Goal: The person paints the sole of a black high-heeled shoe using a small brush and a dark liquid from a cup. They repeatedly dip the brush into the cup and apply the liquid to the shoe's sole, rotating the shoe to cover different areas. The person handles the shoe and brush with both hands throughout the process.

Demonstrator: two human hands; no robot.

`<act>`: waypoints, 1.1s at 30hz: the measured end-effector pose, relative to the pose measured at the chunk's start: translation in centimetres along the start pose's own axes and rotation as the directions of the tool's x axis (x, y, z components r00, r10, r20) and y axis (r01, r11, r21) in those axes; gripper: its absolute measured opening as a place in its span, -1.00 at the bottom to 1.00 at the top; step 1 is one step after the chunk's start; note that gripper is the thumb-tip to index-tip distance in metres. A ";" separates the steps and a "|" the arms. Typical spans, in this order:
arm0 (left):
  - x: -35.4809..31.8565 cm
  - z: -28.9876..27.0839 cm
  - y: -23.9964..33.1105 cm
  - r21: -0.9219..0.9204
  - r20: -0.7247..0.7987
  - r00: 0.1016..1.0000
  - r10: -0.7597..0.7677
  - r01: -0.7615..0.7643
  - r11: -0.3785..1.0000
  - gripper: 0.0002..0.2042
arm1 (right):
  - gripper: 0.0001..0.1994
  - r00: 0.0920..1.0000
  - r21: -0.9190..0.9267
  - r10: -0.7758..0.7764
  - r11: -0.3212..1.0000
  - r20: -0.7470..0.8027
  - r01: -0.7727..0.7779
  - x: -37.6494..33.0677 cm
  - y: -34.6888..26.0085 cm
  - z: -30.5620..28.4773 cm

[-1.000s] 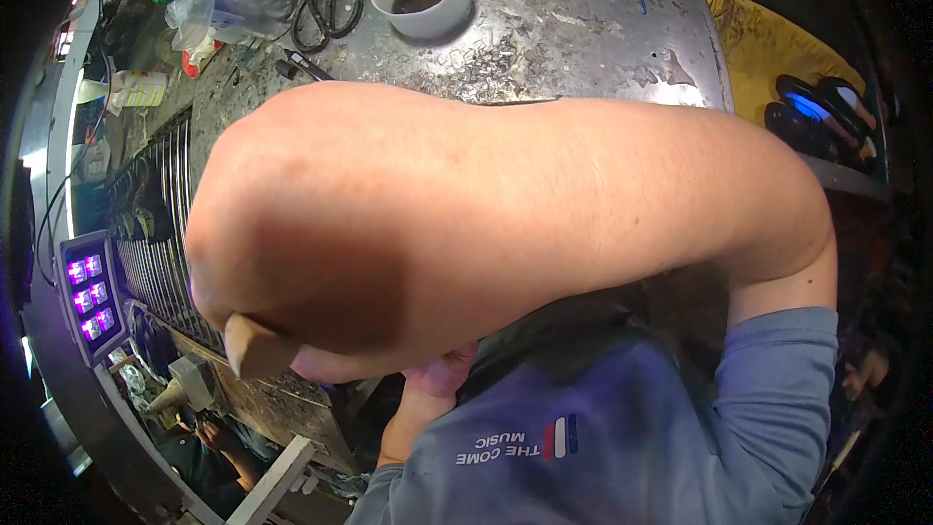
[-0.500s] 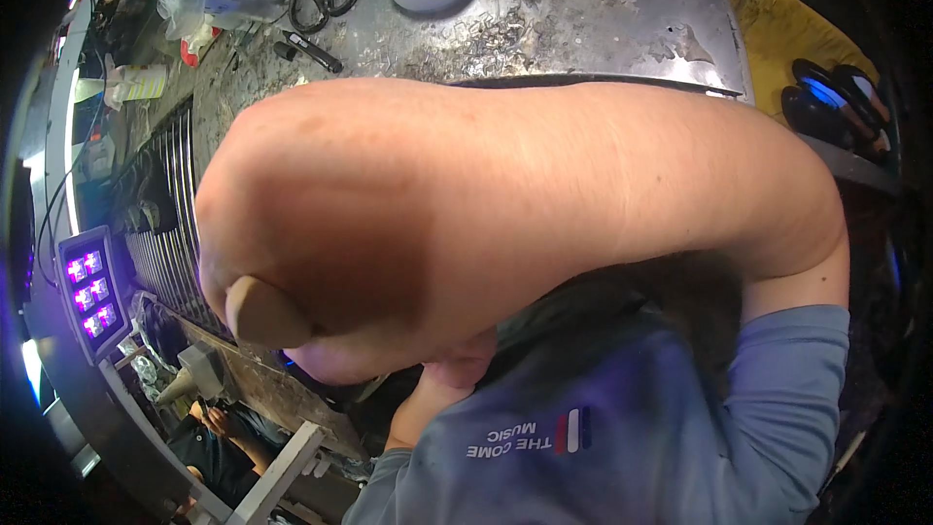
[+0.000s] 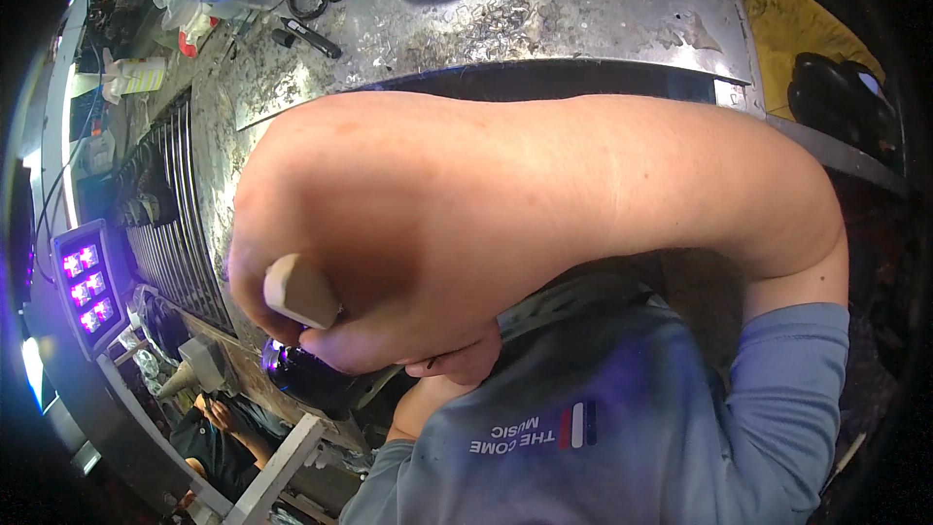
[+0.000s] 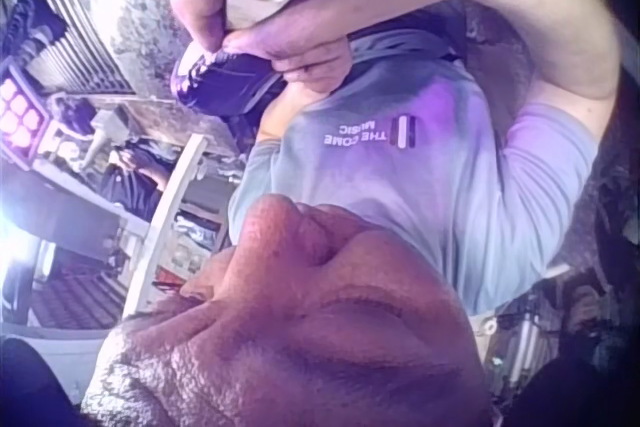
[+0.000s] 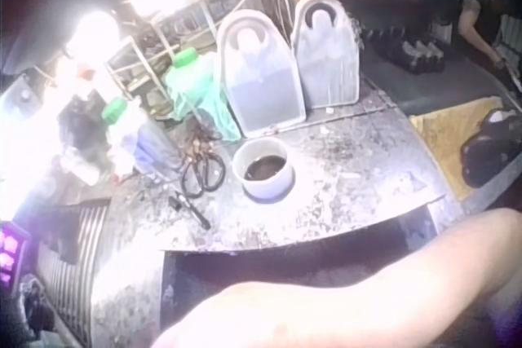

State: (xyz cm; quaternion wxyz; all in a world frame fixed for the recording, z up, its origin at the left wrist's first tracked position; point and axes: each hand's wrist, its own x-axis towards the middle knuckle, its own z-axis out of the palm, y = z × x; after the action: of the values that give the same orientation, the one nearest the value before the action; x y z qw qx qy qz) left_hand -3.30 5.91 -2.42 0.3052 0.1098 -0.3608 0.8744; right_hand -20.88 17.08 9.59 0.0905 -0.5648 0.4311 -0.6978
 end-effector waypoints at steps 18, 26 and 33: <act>-1.4 2.0 -0.5 -0.162 -0.121 0.985 0.123 -0.142 0.976 -0.64 | -0.87 0.984 -0.242 0.168 0.959 0.055 -0.150 -0.6 -0.7 -3.3; -5.1 15.8 1.0 0.912 -0.399 0.311 0.863 0.034 0.409 -0.33 | -0.80 0.968 -0.357 0.222 0.900 -0.115 -0.249 -1.5 -3.4 -5.8; -2.6 29.0 6.2 0.514 -0.228 0.285 0.931 0.847 -0.133 -0.37 | -0.79 0.943 -0.378 0.254 0.869 -0.216 -0.321 -3.0 -3.8 -6.3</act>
State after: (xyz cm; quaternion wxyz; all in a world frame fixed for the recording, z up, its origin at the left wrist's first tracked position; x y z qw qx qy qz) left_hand -5.86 -18.87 13.76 0.1546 -0.2856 0.7253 0.6070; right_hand -23.93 24.43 10.23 0.0391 -0.4430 0.6522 -0.6139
